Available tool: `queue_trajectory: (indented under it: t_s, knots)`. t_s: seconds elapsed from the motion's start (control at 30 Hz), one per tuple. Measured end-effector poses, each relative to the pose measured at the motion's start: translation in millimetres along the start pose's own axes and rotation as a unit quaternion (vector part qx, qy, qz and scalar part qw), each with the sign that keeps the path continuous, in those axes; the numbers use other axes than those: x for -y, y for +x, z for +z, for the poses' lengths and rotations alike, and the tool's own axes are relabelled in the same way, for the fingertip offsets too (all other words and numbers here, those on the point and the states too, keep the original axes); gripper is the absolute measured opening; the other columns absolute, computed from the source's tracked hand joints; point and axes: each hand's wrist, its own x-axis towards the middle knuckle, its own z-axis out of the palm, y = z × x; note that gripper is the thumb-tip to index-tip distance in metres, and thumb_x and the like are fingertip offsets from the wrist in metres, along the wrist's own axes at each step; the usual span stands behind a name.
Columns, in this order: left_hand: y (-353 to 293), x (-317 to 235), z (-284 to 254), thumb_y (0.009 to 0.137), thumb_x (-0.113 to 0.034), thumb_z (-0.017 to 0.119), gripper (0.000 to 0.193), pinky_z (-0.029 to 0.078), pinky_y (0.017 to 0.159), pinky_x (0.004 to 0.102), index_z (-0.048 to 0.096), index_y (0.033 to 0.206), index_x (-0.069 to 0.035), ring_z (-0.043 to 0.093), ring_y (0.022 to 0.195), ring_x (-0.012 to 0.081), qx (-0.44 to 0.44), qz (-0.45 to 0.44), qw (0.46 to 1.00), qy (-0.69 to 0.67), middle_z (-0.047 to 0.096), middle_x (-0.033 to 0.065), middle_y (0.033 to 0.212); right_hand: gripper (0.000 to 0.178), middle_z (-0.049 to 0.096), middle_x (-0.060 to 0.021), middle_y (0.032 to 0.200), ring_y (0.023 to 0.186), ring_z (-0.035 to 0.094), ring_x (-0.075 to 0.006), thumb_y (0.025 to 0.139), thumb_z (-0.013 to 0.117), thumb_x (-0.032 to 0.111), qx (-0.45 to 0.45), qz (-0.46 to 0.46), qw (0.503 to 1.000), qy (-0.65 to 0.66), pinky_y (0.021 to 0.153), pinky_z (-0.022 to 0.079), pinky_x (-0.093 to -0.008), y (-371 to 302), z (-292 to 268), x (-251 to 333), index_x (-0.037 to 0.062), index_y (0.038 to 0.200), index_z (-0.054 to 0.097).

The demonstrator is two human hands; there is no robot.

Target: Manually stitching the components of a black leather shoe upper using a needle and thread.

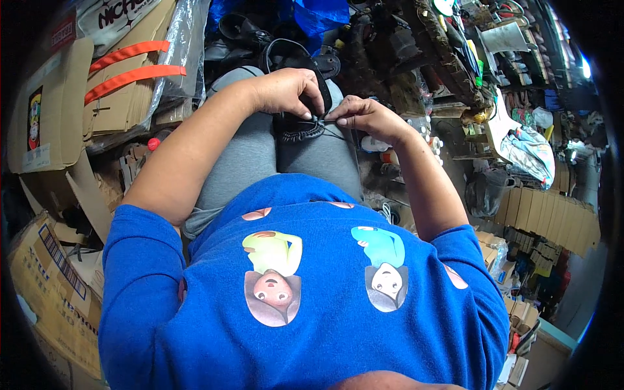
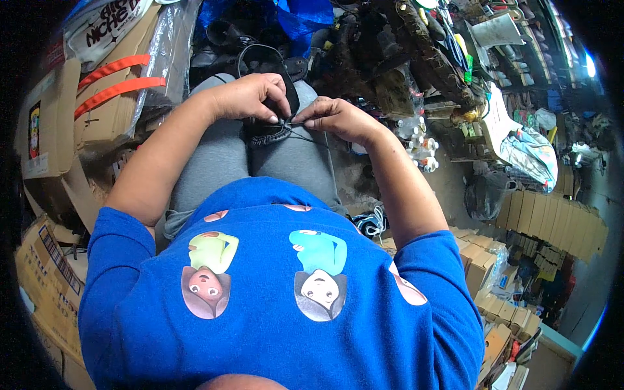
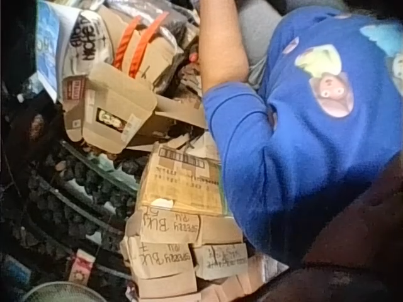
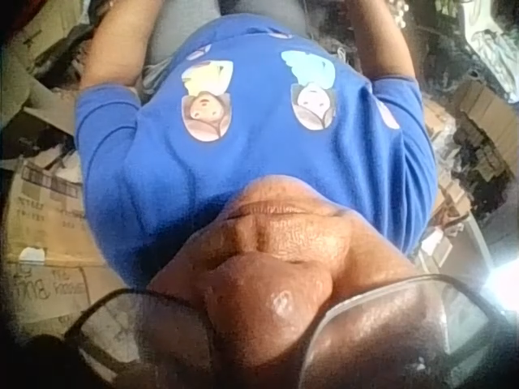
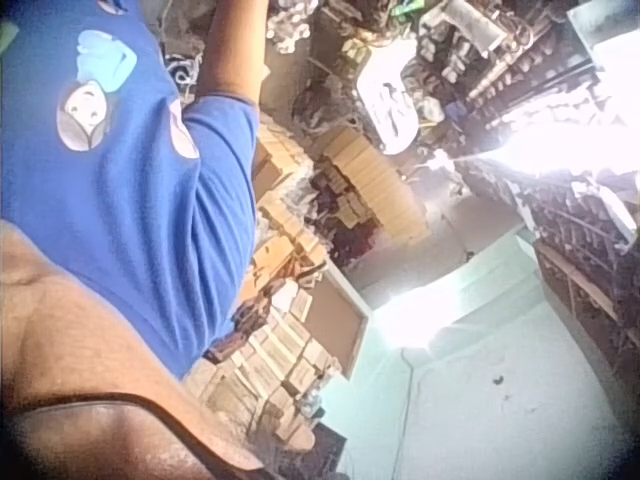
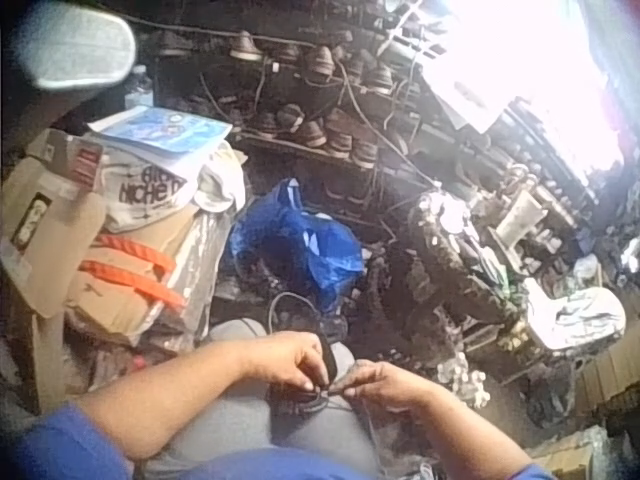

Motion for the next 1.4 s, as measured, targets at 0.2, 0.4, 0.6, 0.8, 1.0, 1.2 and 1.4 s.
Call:
queue_trajectory:
  t_s: [0.2,0.4,0.6,0.8,1.0,1.2,1.4]
  knots:
    - [1,3,6,0.064,-0.003,0.073,0.03,0.044,0.083,0.0308,0.071,0.093,-0.009,0.053,0.091,0.0198,-0.003,-0.022,1.0,-0.02,0.051,0.0042,0.091,0.02,0.062,-0.0024,0.091,0.089,0.058,-0.0148,0.081,0.069,0.008,-0.028,-0.026,0.999,0.003,0.082,0.046,-0.0282,4,13,-8,0.0089,0.1,0.072]
    - [-28,-4,22,0.073,0.006,0.056,0.03,0.045,0.082,0.0335,0.063,0.1,-0.006,0.055,0.09,0.0179,-0.285,0.011,0.951,0.123,0.05,0.0101,0.098,0.019,0.056,-0.0032,0.079,0.075,0.055,-0.0127,0.079,0.071,0.007,-0.151,-0.075,0.972,-0.166,0.069,0.046,-0.0276,-9,36,19,0.012,0.097,0.073]
    - [-74,-42,35,0.074,0.014,0.046,0.039,0.049,0.078,0.0382,0.063,0.104,-0.005,0.06,0.087,0.0299,-0.315,-0.074,0.941,0.102,0.052,0.0156,0.101,0.034,0.048,-0.0059,0.072,0.07,0.05,-0.0217,0.076,0.065,0.002,-0.192,-0.114,0.938,-0.264,0.067,0.043,-0.0327,-27,50,11,0.0173,0.106,0.071]
    - [-80,-41,60,0.076,-0.003,0.067,0.014,0.046,0.071,0.0342,0.069,0.088,-0.009,0.058,0.075,0.0231,-0.328,-0.076,0.934,0.124,0.057,0.0048,0.075,0.04,0.052,-0.0042,0.075,0.08,0.053,-0.021,0.077,0.06,0.001,-0.233,-0.11,0.89,-0.375,0.081,0.04,-0.0343,-34,67,13,0.0218,0.11,0.069]
    - [-68,-33,59,0.072,-0.016,0.072,0.013,0.035,0.08,0.035,0.071,0.085,-0.018,0.053,0.082,0.0172,-0.34,-0.085,0.872,0.341,0.056,-0.0008,0.075,0.042,0.051,-0.0033,0.077,0.082,0.05,-0.0178,0.076,0.055,-0.005,-0.145,-0.075,0.973,-0.165,0.08,0.042,-0.0276,-22,37,-1,0.0195,0.106,0.072]
    - [-63,-27,56,0.072,-0.015,0.071,0.014,0.034,0.082,0.0358,0.073,0.084,-0.022,0.053,0.083,0.018,-0.3,-0.081,0.921,0.235,0.056,-0.0014,0.076,0.033,0.049,-0.0004,0.082,0.086,0.049,-0.0142,0.078,0.058,-0.003,-0.103,-0.049,0.982,-0.154,0.083,0.04,-0.026,-9,20,8,0.0149,0.102,0.072]
    - [-62,-27,54,0.073,-0.014,0.071,0.014,0.034,0.082,0.0358,0.073,0.084,-0.021,0.054,0.083,0.0183,-0.298,-0.104,0.919,0.238,0.057,-0.0012,0.077,0.025,0.051,0.0001,0.084,0.087,0.049,-0.0138,0.083,0.06,0.002,-0.054,-0.052,0.992,-0.104,0.084,0.04,-0.0261,-2,13,2,0.0138,0.102,0.072]
